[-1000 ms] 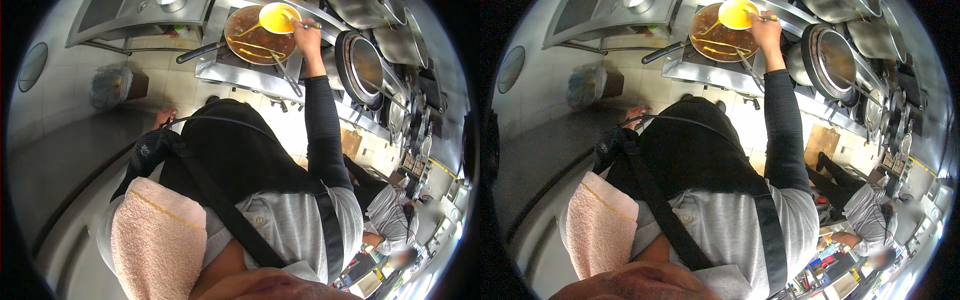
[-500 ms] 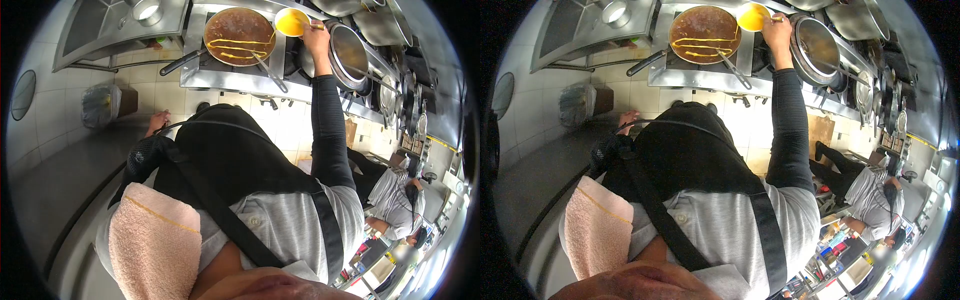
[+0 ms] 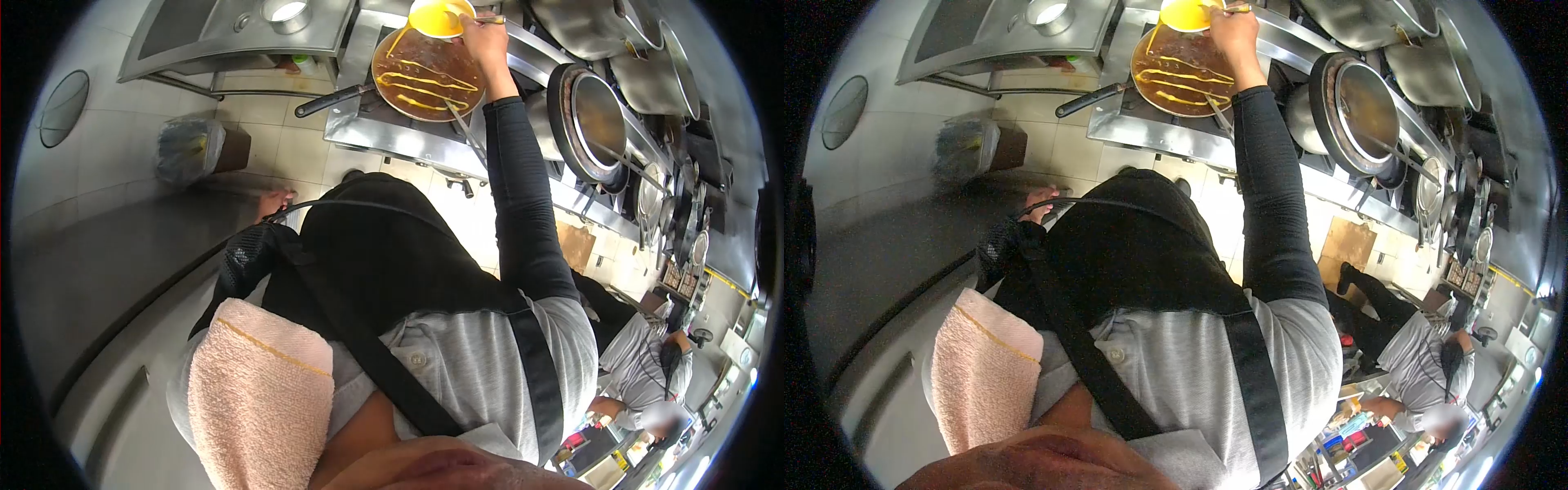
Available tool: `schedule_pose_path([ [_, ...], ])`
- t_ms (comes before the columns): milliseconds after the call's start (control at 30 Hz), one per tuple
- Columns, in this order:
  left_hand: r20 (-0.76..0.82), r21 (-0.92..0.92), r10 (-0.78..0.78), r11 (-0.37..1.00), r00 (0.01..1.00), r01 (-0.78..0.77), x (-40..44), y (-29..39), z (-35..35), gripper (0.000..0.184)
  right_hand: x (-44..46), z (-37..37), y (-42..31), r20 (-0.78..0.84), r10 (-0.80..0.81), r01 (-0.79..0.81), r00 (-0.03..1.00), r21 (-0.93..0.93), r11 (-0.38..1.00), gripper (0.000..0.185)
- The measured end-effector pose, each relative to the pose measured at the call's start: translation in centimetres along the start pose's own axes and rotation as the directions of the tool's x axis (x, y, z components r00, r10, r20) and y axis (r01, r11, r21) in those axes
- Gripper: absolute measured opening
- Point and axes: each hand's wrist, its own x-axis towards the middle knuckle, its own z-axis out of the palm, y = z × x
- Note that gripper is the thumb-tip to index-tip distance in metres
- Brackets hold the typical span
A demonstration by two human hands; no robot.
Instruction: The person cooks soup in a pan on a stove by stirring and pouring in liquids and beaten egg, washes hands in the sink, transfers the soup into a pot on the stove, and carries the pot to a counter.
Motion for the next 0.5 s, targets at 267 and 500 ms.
schedule_pose_path([
  [267,0.052,-0.024,-0.006,1.000,0.999,0.008,1.5,-0.7,0.2,0.037,1.1,-5.1,3.6,-0.145,-0.085,0.046,0.986,-0.251,0.967,0.031],
  [500,0.192,0.157,0.437,0.870,0.878,-0.467,6.7,-3.2,0.8,0.031,1.1,-11.7,6.4,-0.190,-0.229,0.092,0.955,-0.543,0.834,0.030],
])
